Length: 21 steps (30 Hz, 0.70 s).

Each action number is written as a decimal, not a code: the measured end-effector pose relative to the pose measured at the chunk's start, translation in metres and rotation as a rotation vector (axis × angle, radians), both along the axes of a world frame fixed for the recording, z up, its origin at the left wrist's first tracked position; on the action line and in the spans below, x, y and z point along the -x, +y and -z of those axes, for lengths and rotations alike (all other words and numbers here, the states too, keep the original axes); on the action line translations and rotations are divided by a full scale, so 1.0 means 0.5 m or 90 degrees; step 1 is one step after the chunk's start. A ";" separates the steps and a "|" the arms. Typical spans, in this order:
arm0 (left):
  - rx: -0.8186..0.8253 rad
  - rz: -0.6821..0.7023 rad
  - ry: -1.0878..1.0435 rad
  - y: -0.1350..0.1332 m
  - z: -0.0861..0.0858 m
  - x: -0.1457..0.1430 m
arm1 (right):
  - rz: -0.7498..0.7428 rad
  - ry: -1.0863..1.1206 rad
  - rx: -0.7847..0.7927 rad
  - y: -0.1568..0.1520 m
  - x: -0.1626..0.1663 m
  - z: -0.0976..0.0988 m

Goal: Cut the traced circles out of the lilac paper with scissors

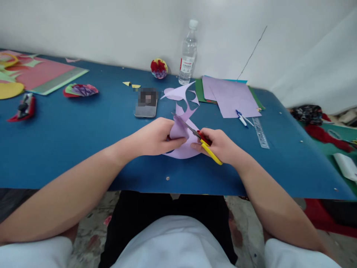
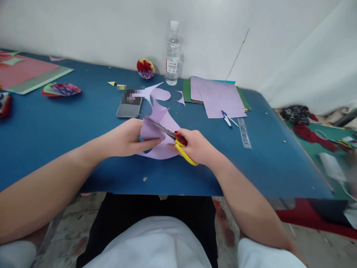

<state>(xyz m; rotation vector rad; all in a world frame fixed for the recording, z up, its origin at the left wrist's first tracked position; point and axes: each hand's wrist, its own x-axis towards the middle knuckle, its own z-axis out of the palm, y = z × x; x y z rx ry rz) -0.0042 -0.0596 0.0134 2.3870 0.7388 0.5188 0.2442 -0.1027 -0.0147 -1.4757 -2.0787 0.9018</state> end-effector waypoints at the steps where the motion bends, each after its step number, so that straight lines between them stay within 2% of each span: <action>1: 0.022 -0.001 -0.012 0.000 0.000 0.001 | 0.006 0.022 0.015 0.000 -0.001 0.001; 9: 0.198 -0.069 -0.075 0.012 0.003 0.006 | -0.013 0.252 0.136 -0.007 0.005 -0.004; 13: 0.264 -0.091 -0.087 0.019 0.008 0.007 | 0.000 0.266 0.138 -0.011 0.014 -0.017; 21: 0.273 -0.084 -0.115 0.018 -0.001 0.013 | 0.026 0.276 0.138 -0.010 0.015 -0.015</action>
